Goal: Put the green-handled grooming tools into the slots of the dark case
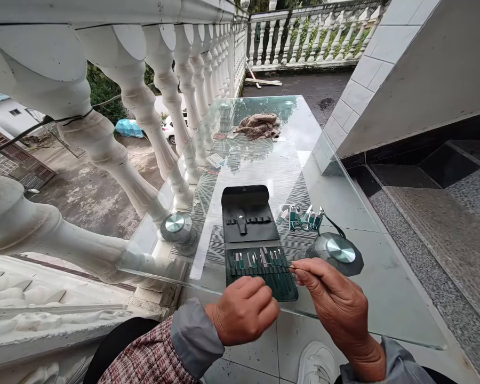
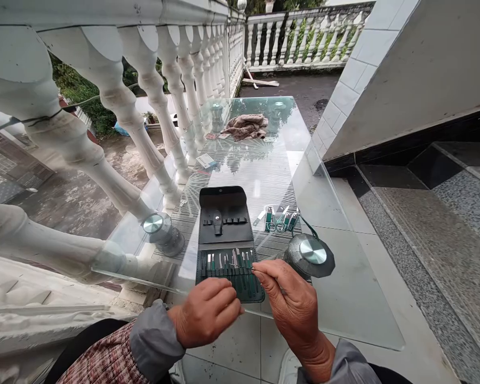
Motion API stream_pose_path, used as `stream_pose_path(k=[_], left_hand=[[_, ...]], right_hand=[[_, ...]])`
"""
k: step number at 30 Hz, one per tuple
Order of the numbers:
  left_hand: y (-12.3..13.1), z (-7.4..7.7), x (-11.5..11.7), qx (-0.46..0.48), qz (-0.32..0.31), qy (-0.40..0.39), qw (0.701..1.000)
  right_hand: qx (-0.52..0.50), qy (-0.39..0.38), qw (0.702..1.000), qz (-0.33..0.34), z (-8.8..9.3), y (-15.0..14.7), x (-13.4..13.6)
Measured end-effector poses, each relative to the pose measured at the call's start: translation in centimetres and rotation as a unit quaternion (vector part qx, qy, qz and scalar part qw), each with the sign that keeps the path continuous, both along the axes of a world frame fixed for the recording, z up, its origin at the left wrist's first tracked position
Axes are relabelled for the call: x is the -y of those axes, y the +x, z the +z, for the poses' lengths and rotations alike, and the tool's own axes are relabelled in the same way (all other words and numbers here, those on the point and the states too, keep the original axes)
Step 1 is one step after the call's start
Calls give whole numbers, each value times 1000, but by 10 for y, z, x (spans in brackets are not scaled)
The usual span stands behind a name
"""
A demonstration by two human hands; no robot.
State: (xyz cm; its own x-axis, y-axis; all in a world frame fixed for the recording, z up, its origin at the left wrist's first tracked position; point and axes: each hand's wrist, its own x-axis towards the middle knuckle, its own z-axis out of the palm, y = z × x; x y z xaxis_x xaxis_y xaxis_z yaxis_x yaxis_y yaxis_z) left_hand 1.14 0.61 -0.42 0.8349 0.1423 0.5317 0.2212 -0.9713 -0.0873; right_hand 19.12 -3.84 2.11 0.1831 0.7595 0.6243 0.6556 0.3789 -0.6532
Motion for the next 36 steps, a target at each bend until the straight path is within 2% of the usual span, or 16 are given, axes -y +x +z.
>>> stream_pose_path(k=[3, 6, 9, 16, 22, 26, 30, 36], left_hand=[[-3, -1, 2, -2, -114, 56, 992], [-6, -5, 1, 6, -169, 80, 982], [-10, -7, -2, 9, -167, 94, 981], [-17, -4, -4, -62, -113, 88, 988], [-18, -16, -3, -76, -116, 49, 989], [-20, -23, -2, -59, -125, 54, 989], [-21, -28, -2, -46, -126, 51, 990], [-22, -37, -3, -76, -139, 59, 986]], right_hand=[[42, 27, 998, 35, -3, -1, 1], [111, 68, 985, 113, -7, -7, 2], [159, 95, 968, 168, -12, -13, 2], [199, 97, 957, 186, -19, -16, 3], [261, 106, 940, 192, -17, -22, 7], [275, 93, 932, 217, -14, -29, 11], [266, 81, 935, 222, -15, -34, 11], [205, 93, 959, 174, -18, -44, 10]])
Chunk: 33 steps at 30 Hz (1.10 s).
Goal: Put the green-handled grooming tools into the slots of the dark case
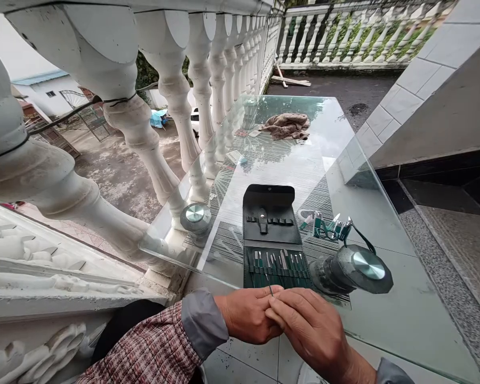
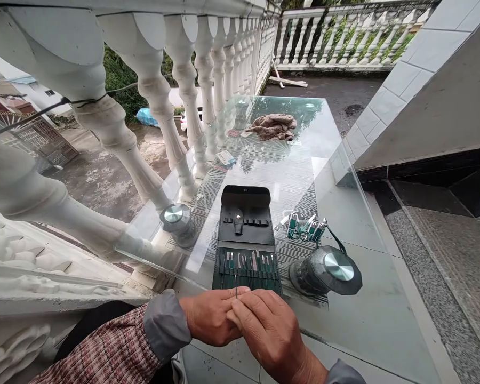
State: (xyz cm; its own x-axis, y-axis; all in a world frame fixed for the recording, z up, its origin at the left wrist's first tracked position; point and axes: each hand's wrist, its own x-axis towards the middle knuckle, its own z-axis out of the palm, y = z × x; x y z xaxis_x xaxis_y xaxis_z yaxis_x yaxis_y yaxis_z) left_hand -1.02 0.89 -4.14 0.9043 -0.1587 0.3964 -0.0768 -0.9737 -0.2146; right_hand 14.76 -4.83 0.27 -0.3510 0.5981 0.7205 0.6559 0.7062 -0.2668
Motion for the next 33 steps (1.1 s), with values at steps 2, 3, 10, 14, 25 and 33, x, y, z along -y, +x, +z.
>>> stream_pose_path(k=[2, 3, 10, 14, 25, 33], left_hand=[[0, -2, 0, 6, 2, 6, 1000], [0, -3, 0, 10, 2, 6, 1000], [1, -4, 0, 52, 0, -12, 999], [2, -2, 0, 61, 2, -2, 998], [-5, 11, -8, 48, -34, 49, 997], [-5, 11, -7, 19, -49, 75, 996]], right_hand=[[-12, 5, 1000, -2, -1, -2, 0], [-14, 7, 1000, 0, -2, -3, 0], [-12, -12, 1000, 19, -3, -2, 1], [-52, -32, 998, 8, -1, 2, 2], [-35, -32, 999, 8, -4, 15, 8], [-26, -37, 997, -56, -4, 14, 13]])
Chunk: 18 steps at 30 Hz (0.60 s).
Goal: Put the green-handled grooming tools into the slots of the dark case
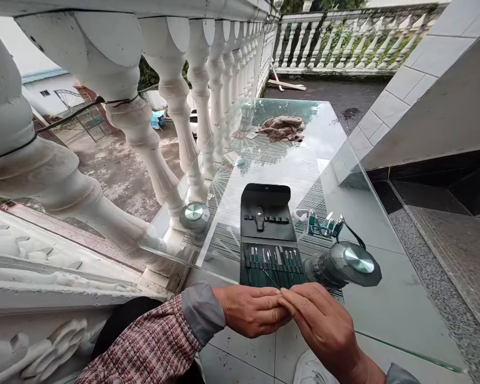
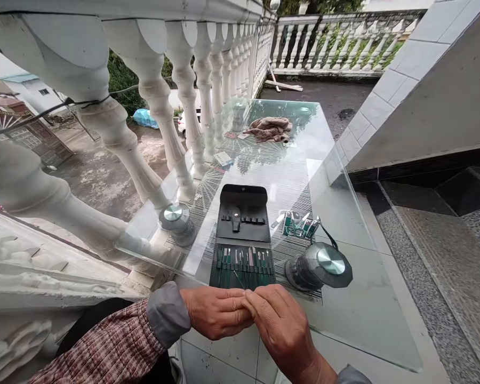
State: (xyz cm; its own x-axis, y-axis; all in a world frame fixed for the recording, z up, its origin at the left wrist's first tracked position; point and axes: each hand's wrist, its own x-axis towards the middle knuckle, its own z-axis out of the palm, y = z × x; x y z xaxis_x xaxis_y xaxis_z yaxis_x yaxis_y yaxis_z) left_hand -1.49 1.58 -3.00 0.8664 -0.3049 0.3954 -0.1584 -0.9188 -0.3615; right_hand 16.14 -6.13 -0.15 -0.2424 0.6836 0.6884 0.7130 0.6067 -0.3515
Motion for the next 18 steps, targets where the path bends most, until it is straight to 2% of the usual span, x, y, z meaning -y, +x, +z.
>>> stream_pose_path(k=[7, 13, 18], left_hand=[[2, 0, 1, 13, -16, -36, 999], [2, 0, 1, 22, -18, -57, 998], [3, -7, 2, -6, -18, -98, 995]], right_hand=[[24, -16, 1000, 6, -6, -4, 1], [102, 9, 994, -24, 0, -7, 4], [96, -19, 995, -10, 4, -15, 0]])
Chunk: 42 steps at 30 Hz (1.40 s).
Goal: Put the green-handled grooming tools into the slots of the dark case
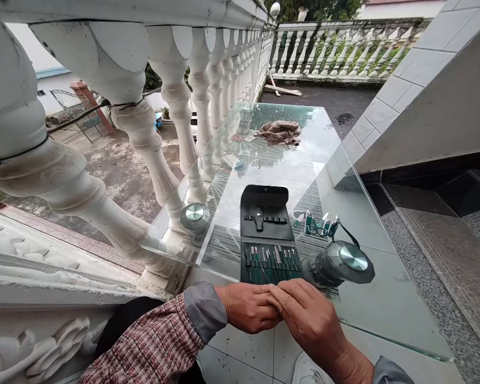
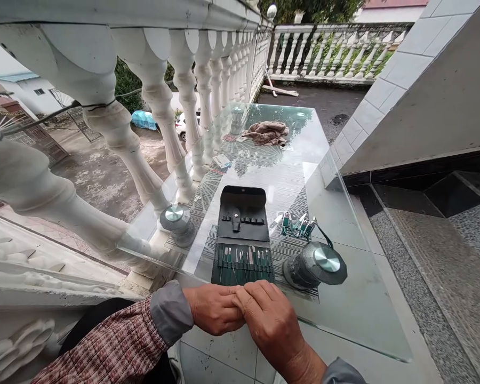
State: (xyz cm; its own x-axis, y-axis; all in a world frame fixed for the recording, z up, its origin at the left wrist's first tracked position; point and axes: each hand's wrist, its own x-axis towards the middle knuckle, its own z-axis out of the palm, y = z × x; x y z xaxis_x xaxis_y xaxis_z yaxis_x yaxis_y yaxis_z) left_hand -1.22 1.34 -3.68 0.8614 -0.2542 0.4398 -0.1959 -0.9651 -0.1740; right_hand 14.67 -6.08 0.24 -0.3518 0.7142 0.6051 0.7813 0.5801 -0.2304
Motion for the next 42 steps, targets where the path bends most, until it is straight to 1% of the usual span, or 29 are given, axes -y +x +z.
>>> stream_pose_path(k=[3, 5, 7, 8, 10, 13, 15, 17, 19, 21, 24, 26, 29, 33, 37, 39, 42], left_hand=[[0, -4, 1, -32, -2, -2, 999], [0, -5, 0, -48, -3, 9, 999], [-1, -4, 0, -53, -4, 19, 998], [-1, -3, -1, -52, -3, 22, 998], [-2, -1, -2, -46, 1, 30, 999], [-3, 1, -4, -32, 10, 44, 998], [-3, 1, -4, -26, 10, 46, 999], [-4, -1, -4, -17, 7, 44, 999], [-4, -3, -4, -10, 6, 45, 999], [-3, -4, -4, -16, 9, 48, 999], [-2, -5, -4, -22, 9, 47, 999], [-3, -3, -4, -19, 4, 49, 999], [-7, 3, -3, -3, -9, 66, 998], [-21, 16, 2, 49, -12, 93, 994], [-32, 24, 8, 94, 74, 95, 988], [-35, 24, 10, 104, 109, 89, 985], [-34, 21, 9, 116, 146, 72, 980]], right_hand=[[-25, -25, 999, 16, -1, -4, -3], [-49, -54, 997, 12, -2, -6, -5], [-80, -111, 991, -7, -1, -8, -6], [-98, -152, 983, -19, 0, -8, -7], [-132, -252, 958, -42, 4, -8, -8], [-172, -384, 904, -70, 12, -6, -12], [-187, -431, 878, -88, 16, -6, -16], [-191, -451, 866, -98, 18, -7, -19], [-181, -455, 866, -97, 19, -8, -21], [-165, -445, 876, -83, 20, -8, -22], [-144, -411, 899, -43, 22, -4, -22], [-143, -403, 904, -14, 24, -1, -22], [-146, -399, 905, 4, 26, 2, -23], [-157, -370, 916, -10, 26, 1, -22], [-115, -303, 945, -33, 18, 0, -20], [-87, -277, 956, -33, 12, 0, -19], [-63, -262, 963, -17, 8, -1, -18]])
